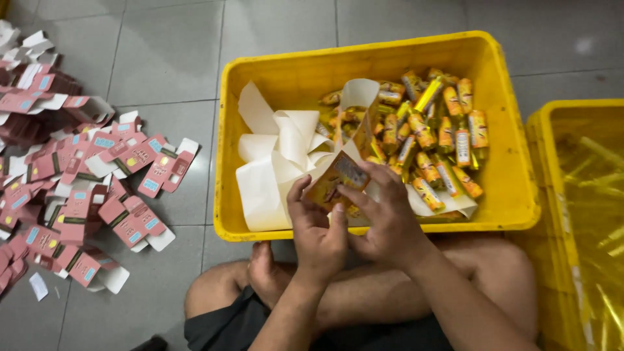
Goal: Manually peeling adhesive labels from a roll and applying them to small yellow plastic bottles.
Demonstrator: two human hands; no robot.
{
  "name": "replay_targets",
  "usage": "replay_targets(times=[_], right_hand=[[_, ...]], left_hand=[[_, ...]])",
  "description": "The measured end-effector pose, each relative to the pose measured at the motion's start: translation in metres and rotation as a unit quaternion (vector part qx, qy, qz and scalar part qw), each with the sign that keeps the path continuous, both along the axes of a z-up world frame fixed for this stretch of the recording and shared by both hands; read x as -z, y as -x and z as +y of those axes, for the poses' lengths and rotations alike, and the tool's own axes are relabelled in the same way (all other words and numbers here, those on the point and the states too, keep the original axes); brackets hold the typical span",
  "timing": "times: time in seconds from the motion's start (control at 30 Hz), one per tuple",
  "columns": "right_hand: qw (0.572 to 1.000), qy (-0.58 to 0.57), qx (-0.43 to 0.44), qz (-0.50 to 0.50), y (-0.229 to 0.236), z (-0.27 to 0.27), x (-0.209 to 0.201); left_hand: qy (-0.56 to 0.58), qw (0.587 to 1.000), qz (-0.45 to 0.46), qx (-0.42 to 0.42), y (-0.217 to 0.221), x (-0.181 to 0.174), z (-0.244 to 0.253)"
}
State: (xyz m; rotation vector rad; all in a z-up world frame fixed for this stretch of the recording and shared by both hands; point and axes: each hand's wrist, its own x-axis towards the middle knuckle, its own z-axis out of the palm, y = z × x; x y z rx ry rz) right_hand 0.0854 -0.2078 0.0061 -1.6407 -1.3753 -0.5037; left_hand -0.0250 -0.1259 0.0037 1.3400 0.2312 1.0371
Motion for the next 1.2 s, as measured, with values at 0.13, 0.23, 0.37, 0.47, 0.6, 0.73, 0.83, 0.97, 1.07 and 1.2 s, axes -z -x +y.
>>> replay_targets(times=[0.13, 0.23, 0.37, 0.47, 0.6, 0.73, 0.83, 0.97, 1.07, 1.2], right_hand=[[0.985, 0.025, 0.019, 0.170, -0.011, -0.064, -0.011], [0.939, 0.080, 0.028, 0.333, -0.017, -0.129, -0.029], [0.913, 0.126, -0.004, 0.389, -0.015, -0.204, -0.036], [0.859, 0.121, 0.126, 0.480, -0.005, -0.263, -0.027], [0.809, 0.020, 0.189, 0.557, -0.006, -0.351, 0.020], [0.689, -0.143, 0.324, 0.632, -0.017, -0.414, 0.053], [0.670, -0.231, 0.330, 0.624, -0.033, -0.438, 0.069], [0.652, -0.234, 0.355, 0.628, -0.046, -0.447, 0.097], [0.640, -0.264, 0.378, 0.615, -0.052, -0.442, 0.107], [0.640, -0.234, 0.426, 0.595, -0.059, -0.463, 0.134]], left_hand=[[0.004, 0.996, 0.051, 0.070, -0.001, -0.017, -0.019], [-0.020, 0.969, 0.154, 0.193, -0.007, -0.040, -0.056], [-0.086, 0.922, 0.211, 0.313, -0.032, -0.042, -0.111], [-0.155, 0.897, 0.219, 0.352, -0.055, -0.032, -0.153], [-0.184, 0.875, 0.178, 0.411, -0.094, -0.022, -0.212], [-0.209, 0.819, 0.228, 0.483, -0.134, -0.001, -0.258], [-0.326, 0.768, 0.297, 0.464, -0.165, 0.017, -0.291], [-0.568, 0.683, 0.312, 0.337, -0.211, 0.078, -0.330], [-0.617, 0.636, 0.350, 0.303, -0.233, 0.114, -0.362], [-0.613, 0.625, 0.398, 0.272, -0.243, 0.153, -0.392]])
